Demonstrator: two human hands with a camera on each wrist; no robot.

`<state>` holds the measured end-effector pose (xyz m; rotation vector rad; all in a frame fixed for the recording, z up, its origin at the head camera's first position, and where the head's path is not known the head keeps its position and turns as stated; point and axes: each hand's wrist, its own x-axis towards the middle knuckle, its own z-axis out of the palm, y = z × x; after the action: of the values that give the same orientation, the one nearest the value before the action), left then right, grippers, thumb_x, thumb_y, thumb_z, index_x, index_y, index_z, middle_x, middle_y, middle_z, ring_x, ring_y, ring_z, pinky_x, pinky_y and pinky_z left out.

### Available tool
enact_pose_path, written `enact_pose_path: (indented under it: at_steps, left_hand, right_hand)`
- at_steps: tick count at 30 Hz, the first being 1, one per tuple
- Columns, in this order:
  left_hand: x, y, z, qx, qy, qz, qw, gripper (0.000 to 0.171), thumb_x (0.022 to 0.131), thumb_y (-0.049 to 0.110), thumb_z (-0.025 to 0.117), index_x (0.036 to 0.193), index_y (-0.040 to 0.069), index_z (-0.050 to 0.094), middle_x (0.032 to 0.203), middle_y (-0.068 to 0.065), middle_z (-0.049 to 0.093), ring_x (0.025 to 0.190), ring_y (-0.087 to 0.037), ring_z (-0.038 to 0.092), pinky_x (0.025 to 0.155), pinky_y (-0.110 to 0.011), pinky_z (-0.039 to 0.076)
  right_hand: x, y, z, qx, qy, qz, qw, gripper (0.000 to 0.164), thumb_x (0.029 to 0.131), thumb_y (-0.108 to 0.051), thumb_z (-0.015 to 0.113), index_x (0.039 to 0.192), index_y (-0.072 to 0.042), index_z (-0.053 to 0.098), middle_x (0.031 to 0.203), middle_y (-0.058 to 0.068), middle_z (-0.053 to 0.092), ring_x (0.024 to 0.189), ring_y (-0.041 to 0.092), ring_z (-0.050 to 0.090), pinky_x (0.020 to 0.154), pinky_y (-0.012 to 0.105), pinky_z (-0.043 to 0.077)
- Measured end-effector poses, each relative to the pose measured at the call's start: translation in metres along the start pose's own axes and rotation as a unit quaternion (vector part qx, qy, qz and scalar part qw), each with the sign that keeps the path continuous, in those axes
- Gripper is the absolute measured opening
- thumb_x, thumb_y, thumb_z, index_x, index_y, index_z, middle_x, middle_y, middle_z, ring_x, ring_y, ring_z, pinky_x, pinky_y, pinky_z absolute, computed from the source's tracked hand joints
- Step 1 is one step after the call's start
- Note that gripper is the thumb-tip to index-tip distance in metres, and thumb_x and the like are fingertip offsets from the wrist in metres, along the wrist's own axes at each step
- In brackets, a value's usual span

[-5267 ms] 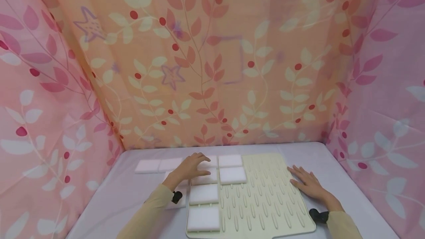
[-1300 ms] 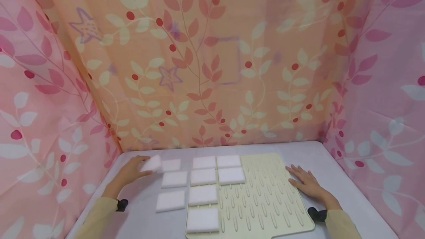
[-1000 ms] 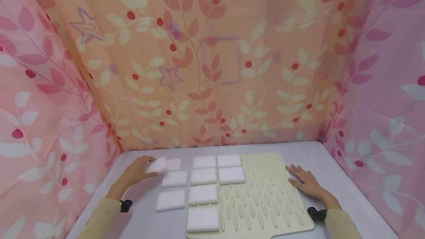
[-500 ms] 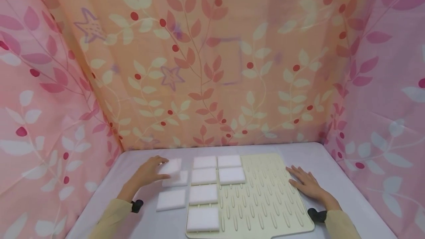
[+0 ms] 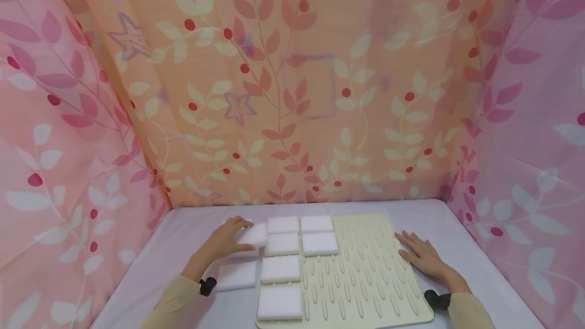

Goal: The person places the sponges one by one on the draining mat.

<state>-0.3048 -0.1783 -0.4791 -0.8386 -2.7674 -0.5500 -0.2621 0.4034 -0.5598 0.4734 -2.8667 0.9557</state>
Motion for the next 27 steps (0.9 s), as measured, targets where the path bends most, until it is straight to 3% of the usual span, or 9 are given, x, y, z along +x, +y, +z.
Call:
enact_pose_path:
  at_steps: [12,27]
  left_hand:
    - [0.012,0.048,0.023,0.010,-0.025,0.031,0.9992,0.067,0.069,0.059,0.070,0.122,0.018,0.058,0.113,0.003,0.055,0.105,-0.017,0.050,0.089,-0.037,0.045]
    - [0.025,0.101,0.042,0.062,-0.015,0.097,0.9932,0.066,0.069,0.064,0.066,0.120,0.023,0.059,0.109,0.006,0.056,0.098,-0.014,0.052,0.079,-0.031,0.046]
  right_hand:
    - [-0.003,0.001,0.002,0.003,-0.001,0.000,1.000,0.055,0.092,-0.029,0.056,0.140,-0.009,0.040,0.143,0.032,0.027,0.129,0.058,0.015,0.098,0.071,-0.003]
    - [0.000,0.003,0.001,-0.008,0.006,-0.005,1.000,0.054,0.092,-0.029,0.055,0.139,-0.007,0.040,0.142,0.032,0.028,0.128,0.058,0.017,0.098,0.071,-0.001]
